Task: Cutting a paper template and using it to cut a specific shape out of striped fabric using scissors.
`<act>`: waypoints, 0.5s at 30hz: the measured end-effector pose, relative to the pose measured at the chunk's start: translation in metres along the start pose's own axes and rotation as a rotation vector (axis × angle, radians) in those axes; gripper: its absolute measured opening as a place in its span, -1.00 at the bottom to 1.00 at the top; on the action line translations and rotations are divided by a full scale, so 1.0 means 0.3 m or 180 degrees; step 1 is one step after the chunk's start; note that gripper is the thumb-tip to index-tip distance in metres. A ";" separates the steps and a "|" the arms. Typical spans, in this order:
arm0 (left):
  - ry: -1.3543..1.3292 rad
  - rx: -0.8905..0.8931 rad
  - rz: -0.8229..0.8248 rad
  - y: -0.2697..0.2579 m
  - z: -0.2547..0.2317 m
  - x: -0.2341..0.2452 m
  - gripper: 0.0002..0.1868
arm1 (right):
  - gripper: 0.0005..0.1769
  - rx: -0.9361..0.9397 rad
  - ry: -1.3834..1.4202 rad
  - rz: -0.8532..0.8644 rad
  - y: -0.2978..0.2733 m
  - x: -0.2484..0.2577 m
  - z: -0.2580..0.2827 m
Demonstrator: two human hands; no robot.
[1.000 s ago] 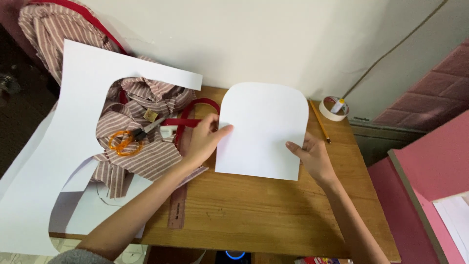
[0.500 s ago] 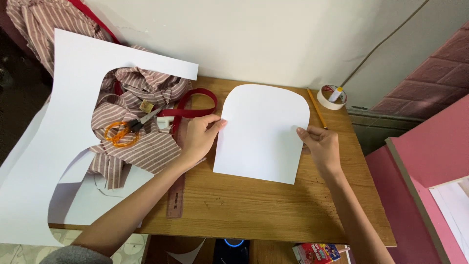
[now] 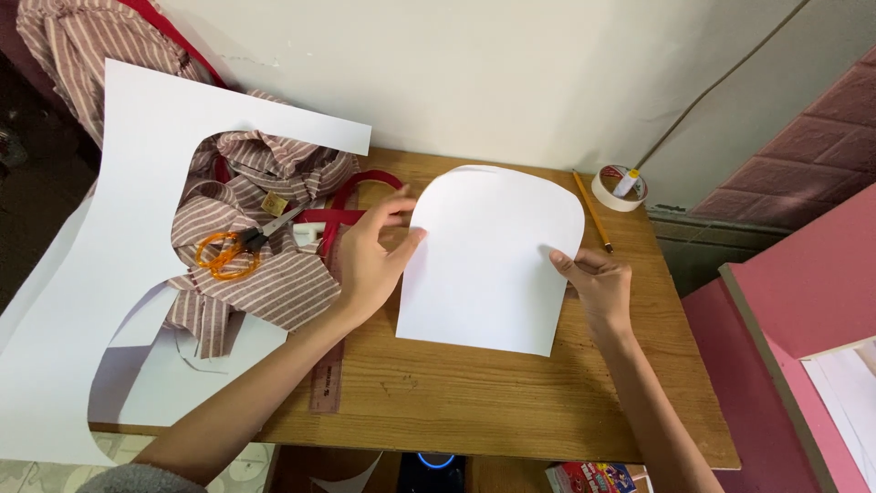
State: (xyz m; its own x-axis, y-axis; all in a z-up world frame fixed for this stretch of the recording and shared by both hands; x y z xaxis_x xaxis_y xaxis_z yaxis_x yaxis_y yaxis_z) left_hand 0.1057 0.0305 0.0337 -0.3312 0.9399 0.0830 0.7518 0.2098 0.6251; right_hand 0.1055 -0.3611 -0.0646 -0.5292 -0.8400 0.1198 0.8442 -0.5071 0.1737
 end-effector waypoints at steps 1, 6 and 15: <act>0.0146 -0.0235 -0.0017 0.003 -0.021 0.004 -0.64 | -0.75 -0.0050 0.0002 -0.0021 -0.012 -0.004 0.015; 0.0417 -0.0317 0.0377 0.031 -0.002 -0.015 -0.71 | -0.72 -0.0248 0.0084 -0.0105 -0.054 0.012 0.080; 0.1358 0.0682 0.0318 0.219 0.430 0.178 -0.87 | -0.77 0.0100 -0.0335 -0.0512 0.071 0.281 0.064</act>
State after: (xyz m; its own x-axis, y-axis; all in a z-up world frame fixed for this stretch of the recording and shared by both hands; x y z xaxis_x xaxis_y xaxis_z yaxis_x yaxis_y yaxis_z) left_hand 0.2109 0.1293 -0.0208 -0.4219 0.7734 0.4731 0.8775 0.2171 0.4276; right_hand 0.0772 -0.4391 -0.0320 -0.6646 -0.7229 0.1892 0.7457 -0.6256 0.2290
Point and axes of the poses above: each hand's wrist, its own y-axis towards the middle knuckle, its own x-axis out of the back of the hand, z = x × y, the point moved 8 cm from there along y, towards the middle knuckle, and after that the axes turned 11 degrees about -z, right-handed, at the moved point
